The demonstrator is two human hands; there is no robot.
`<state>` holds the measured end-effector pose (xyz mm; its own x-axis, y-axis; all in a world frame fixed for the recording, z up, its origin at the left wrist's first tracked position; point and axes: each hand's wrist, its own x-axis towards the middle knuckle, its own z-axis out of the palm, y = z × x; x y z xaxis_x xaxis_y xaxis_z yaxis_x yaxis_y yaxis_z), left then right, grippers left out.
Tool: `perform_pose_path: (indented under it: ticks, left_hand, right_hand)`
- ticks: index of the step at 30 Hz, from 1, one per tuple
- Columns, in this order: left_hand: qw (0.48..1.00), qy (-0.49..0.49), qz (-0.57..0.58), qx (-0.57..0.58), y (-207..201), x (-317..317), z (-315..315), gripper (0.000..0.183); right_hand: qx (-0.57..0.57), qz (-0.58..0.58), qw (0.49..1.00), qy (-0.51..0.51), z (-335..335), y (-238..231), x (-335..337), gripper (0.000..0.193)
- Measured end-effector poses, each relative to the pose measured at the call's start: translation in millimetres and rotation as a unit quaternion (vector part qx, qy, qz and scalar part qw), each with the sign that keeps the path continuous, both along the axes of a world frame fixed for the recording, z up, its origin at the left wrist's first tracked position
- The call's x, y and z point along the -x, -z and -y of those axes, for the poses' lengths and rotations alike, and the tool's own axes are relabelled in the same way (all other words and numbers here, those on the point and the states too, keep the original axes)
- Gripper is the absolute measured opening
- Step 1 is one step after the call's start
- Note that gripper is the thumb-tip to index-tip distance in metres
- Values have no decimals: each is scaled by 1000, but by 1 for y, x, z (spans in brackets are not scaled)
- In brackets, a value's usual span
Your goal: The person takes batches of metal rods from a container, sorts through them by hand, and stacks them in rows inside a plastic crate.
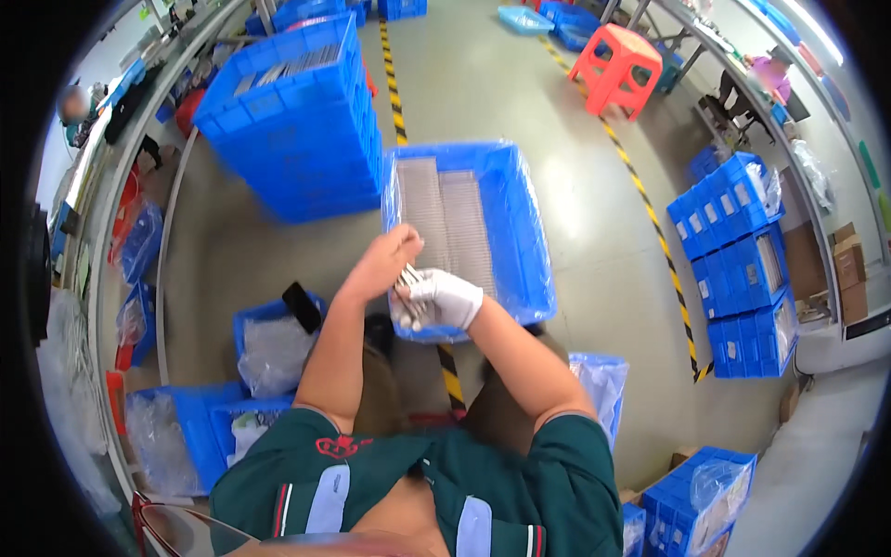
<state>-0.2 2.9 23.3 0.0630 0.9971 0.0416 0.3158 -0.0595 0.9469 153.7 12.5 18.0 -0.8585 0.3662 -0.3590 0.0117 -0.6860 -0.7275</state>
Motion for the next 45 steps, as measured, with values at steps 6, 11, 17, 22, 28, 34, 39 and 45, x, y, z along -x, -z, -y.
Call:
perform_pose_path:
  ticks: [6,11,17,22,28,34,39,45]
  left_hand:
    - [982,-172,-54,-54,-5,-7,-9,22]
    - [977,-202,57,-41,2,2,-7,20]
    - [929,-123,342,73,-4,-10,4,19]
    - [886,-72,446,106,-1,-18,4,18]
    - [859,-56,493,126,1,-18,5,16]
    - [927,-87,359,69,2,-16,7,13]
    - [933,-102,343,47,3,-4,7,13]
    - [925,-64,367,75,1,3,6,13]
  right_hand:
    - [41,14,995,86,1,-2,3,21]
    - [-179,142,954,195,-4,-22,-5,26]
    - [-223,108,924,293,-13,-21,-15,15]
    - [-373,195,856,300,-10,-20,-14,12]
    - [-545,251,731,324,-12,-14,-11,11]
    - [-600,297,677,307,-8,-21,-7,13]
    - [-596,263,696,301,-15,-19,-12,14]
    - [-357,222,883,207,-11,-31,-13,17]
